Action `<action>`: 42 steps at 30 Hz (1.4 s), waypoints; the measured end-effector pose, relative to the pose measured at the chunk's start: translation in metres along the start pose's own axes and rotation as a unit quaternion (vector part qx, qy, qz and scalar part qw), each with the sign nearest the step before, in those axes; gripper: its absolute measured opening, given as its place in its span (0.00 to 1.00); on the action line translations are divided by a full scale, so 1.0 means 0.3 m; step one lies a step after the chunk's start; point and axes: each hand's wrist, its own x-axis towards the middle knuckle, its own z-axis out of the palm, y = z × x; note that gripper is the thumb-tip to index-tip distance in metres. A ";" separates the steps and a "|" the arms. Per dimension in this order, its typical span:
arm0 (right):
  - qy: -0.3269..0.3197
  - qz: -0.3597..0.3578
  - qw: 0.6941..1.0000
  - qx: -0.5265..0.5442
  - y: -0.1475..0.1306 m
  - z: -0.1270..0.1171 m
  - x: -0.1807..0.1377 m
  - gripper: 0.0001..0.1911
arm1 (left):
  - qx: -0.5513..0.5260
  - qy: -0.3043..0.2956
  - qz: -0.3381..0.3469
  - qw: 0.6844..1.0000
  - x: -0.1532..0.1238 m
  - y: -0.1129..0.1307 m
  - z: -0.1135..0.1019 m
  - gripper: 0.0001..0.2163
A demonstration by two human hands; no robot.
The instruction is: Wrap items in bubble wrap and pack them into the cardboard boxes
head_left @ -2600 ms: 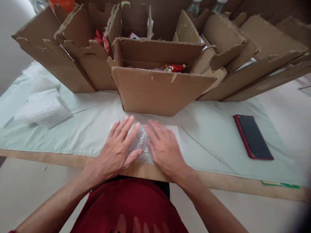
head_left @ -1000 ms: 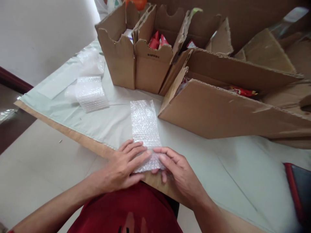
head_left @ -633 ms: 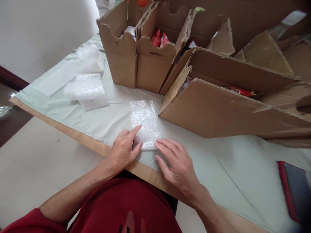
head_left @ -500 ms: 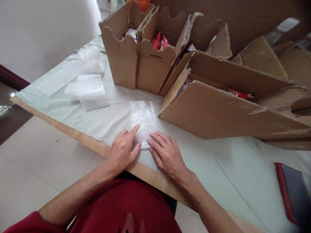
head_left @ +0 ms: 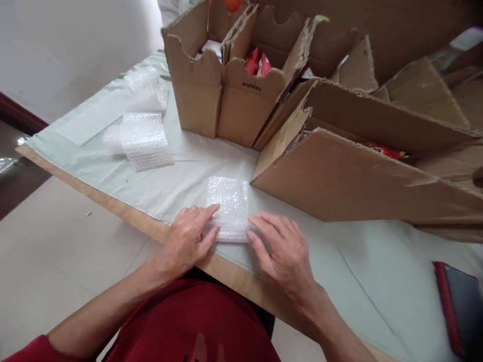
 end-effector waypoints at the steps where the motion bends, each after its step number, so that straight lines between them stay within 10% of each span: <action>1: -0.005 -0.018 1.000 -0.013 -0.001 0.007 -0.009 0.11 | 0.005 -0.002 -0.002 1.000 0.009 -0.004 0.004 0.16; 10: -0.126 0.030 0.986 0.109 -0.011 0.021 -0.020 0.13 | -0.053 -0.029 0.060 0.996 -0.041 0.003 -0.047 0.18; 17: -0.048 -0.007 0.998 -0.047 -0.036 0.013 -0.031 0.14 | 0.054 -0.003 0.001 0.999 0.024 -0.029 -0.006 0.16; 21: -0.089 0.021 0.996 -0.005 -0.021 0.035 -0.015 0.11 | -0.091 0.043 -0.118 0.988 -0.023 0.004 -0.024 0.17; 25: -0.065 0.164 0.969 0.175 -0.022 0.009 -0.016 0.13 | -0.376 0.042 -0.335 0.863 -0.078 0.080 -0.010 0.26; 30: -0.078 0.224 0.922 0.305 -0.044 -0.071 -0.104 0.15 | -0.535 0.016 -0.437 0.723 -0.034 0.179 0.034 0.30; 34: -0.065 0.300 0.878 0.368 -0.004 -0.110 -0.204 0.42 | -0.540 -0.023 -0.381 0.750 0.005 0.224 0.061 0.24; 39: 0.015 0.332 0.875 0.353 0.056 -0.196 -0.253 0.16 | -0.447 -0.108 -0.187 0.868 0.097 0.230 0.049 0.24; 42: 0.148 0.312 0.906 0.247 0.111 -0.375 -0.226 0.11 | -0.201 0.009 0.078 0.976 0.263 0.238 -0.028 0.34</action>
